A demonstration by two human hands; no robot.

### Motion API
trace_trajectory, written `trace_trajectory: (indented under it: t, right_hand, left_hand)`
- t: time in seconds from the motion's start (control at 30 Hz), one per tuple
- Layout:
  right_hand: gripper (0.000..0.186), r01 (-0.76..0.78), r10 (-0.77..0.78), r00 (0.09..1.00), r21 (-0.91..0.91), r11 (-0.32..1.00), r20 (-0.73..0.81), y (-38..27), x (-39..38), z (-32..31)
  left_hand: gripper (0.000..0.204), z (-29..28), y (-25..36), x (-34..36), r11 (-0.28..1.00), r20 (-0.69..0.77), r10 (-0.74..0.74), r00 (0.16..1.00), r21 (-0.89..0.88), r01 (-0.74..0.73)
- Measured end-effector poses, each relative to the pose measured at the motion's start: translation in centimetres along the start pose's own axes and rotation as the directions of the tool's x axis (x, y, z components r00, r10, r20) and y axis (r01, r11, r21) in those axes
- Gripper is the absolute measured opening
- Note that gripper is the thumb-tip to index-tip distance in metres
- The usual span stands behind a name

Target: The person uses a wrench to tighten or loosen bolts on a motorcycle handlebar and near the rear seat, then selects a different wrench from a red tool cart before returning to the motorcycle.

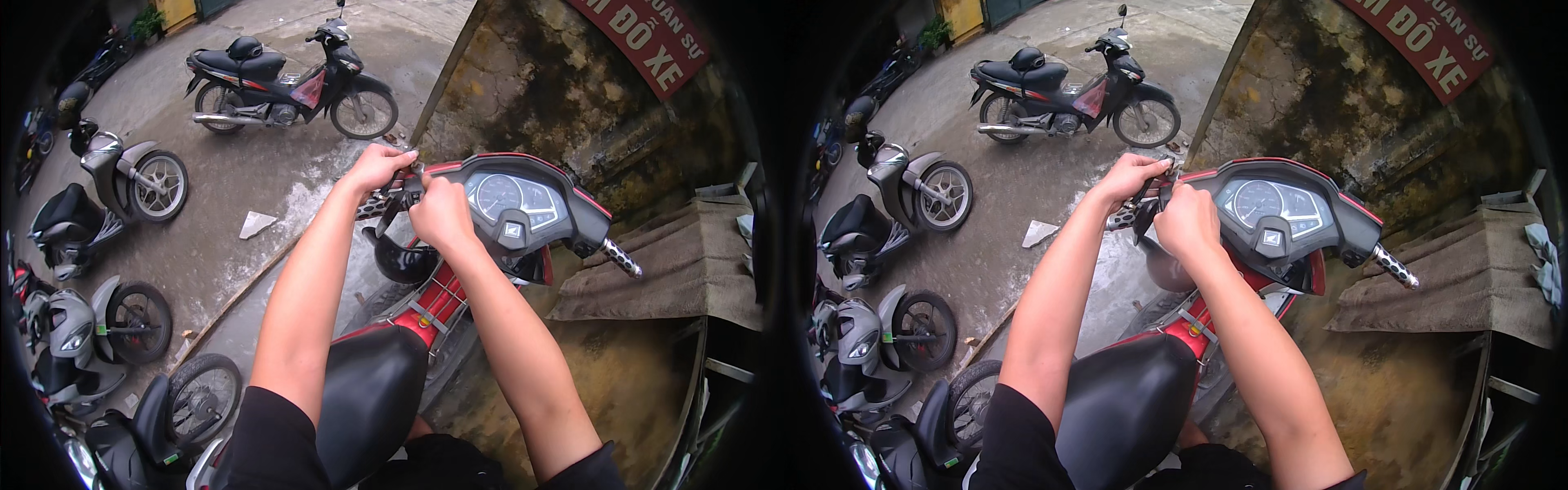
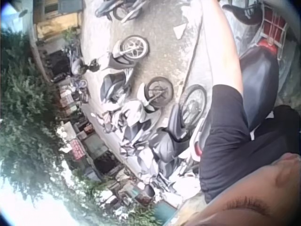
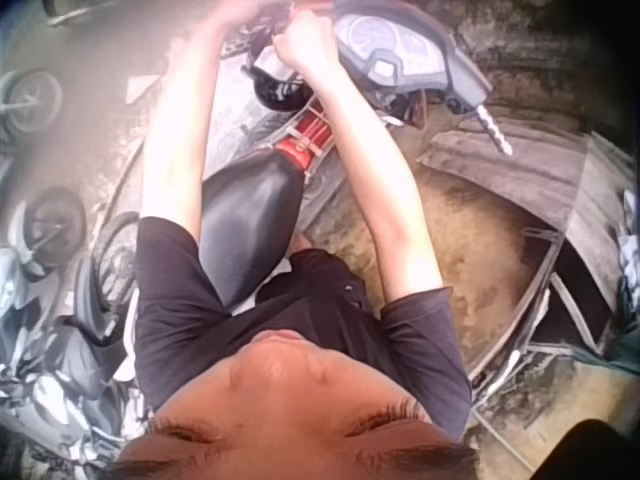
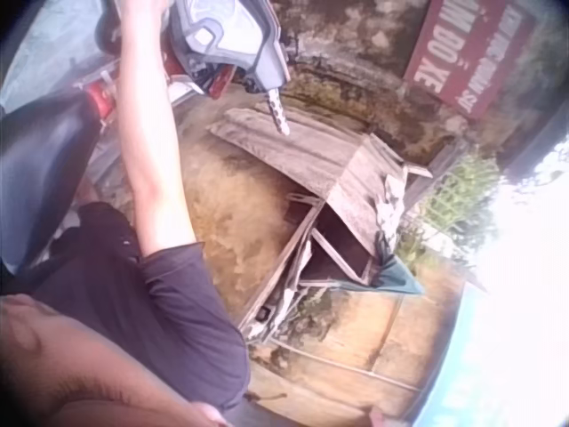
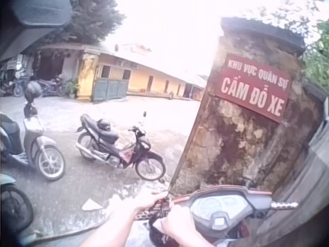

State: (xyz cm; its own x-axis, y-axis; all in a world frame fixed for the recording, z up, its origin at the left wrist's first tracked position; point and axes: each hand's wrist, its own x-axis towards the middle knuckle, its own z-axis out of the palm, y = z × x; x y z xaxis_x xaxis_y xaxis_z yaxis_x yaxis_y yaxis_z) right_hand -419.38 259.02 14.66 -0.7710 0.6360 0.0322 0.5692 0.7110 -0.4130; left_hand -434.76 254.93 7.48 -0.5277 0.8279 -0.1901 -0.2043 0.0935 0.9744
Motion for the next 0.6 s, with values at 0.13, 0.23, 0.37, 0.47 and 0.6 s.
trace_trajectory:
  t: [0.13, 0.23, 0.37, 0.47, 0.6]
  right_hand:
    - [0.026, 0.023, -0.023, 1.000, 0.018, 1.000, 0.018, 0.4, 0.6, -0.6]
    - [0.032, 0.022, -0.020, 1.000, 0.156, 0.987, -0.010, 2.5, 0.9, -1.5]
    - [0.041, 0.062, 0.019, 0.993, 0.641, 0.765, -0.118, 6.3, -3.4, -0.9]
    - [0.046, -0.073, -0.006, 0.997, 0.921, 0.382, 0.082, 9.3, -11.2, 1.2]
    - [0.044, -0.529, -0.292, 0.848, 0.669, -0.522, 0.443, 16.1, -18.7, 5.1]
  left_hand:
    - [0.029, 0.2, 0.4, 0.1, 1.000, -0.008, -0.012, 1.000, 0.004, 0.012]
    - [0.032, 1.0, 1.3, 0.2, 0.997, 0.001, -0.058, 0.998, 0.047, 0.058]
    - [0.040, -0.1, 1.4, 0.2, 0.949, -0.019, -0.054, 0.998, 0.309, 0.058]
    - [0.043, -0.8, 0.9, -0.8, 0.920, -0.170, 0.097, 0.981, 0.390, -0.023]
    - [0.046, -0.3, 1.8, -6.6, 0.971, -0.322, 0.160, 0.933, 0.223, -0.089]
